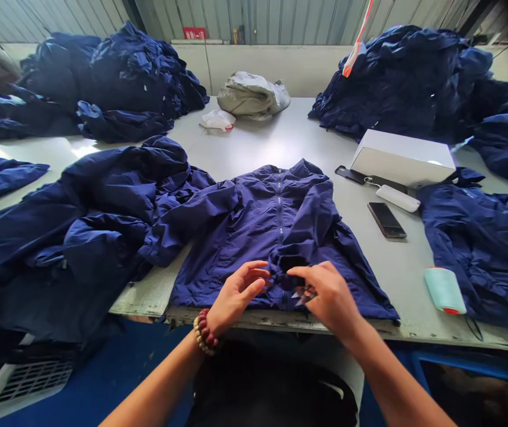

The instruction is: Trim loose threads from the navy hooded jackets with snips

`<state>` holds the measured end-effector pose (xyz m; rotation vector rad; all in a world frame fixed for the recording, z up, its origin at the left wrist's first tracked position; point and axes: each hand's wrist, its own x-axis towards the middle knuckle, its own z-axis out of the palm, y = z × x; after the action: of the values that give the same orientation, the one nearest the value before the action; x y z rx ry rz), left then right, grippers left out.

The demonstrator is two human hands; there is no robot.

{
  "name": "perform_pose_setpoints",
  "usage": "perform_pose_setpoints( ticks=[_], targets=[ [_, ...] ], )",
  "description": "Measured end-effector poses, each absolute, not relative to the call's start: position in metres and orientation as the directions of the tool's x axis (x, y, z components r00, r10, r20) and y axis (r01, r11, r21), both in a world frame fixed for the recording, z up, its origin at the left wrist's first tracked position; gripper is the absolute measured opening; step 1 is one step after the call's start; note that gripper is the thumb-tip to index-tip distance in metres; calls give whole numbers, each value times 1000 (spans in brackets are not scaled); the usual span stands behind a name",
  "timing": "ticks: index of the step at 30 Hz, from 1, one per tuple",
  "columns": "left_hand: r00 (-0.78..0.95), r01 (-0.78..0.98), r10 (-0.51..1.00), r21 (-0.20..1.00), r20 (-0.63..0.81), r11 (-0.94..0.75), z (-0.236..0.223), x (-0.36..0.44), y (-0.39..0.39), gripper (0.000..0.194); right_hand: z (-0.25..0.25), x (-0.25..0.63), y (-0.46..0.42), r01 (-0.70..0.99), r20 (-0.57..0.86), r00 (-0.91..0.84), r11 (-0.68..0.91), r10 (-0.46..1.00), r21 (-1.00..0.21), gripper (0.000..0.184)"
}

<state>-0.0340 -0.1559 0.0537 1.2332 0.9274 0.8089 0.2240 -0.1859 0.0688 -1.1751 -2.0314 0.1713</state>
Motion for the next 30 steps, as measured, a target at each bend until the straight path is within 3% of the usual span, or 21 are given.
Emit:
perform_pose_setpoints(
  ticks=[4,8,11,15,21,25,30],
  targets=[
    [363,36,899,968,-244,248,37,-21,-150,65,37,194,-205,610,320,-251,406,914,-681,34],
    [324,112,906,962,-273,249,25,-17,-148,53,30,194,-225,491,179,-179,245,967,-836,28],
    [332,127,908,966,-257,227,25,-15,-149,44,33,200,-229,402,118,-44,125,992,-907,35],
    [353,89,917,982,-188,167,34,-11,-153,37,39,203,-222,397,85,145,20,986,-917,54],
    [335,60,937,995,-100,85,45,-3,-169,29,43,201,-219,473,143,180,42,973,-880,23],
    [263,242,965,967,10,-76,45,-3,-177,21,36,202,-225,511,168,169,60,971,-858,8],
    [274,466,954,851,122,-242,40,-3,-185,14,33,196,-233,509,208,173,94,963,-855,13]
  ],
)
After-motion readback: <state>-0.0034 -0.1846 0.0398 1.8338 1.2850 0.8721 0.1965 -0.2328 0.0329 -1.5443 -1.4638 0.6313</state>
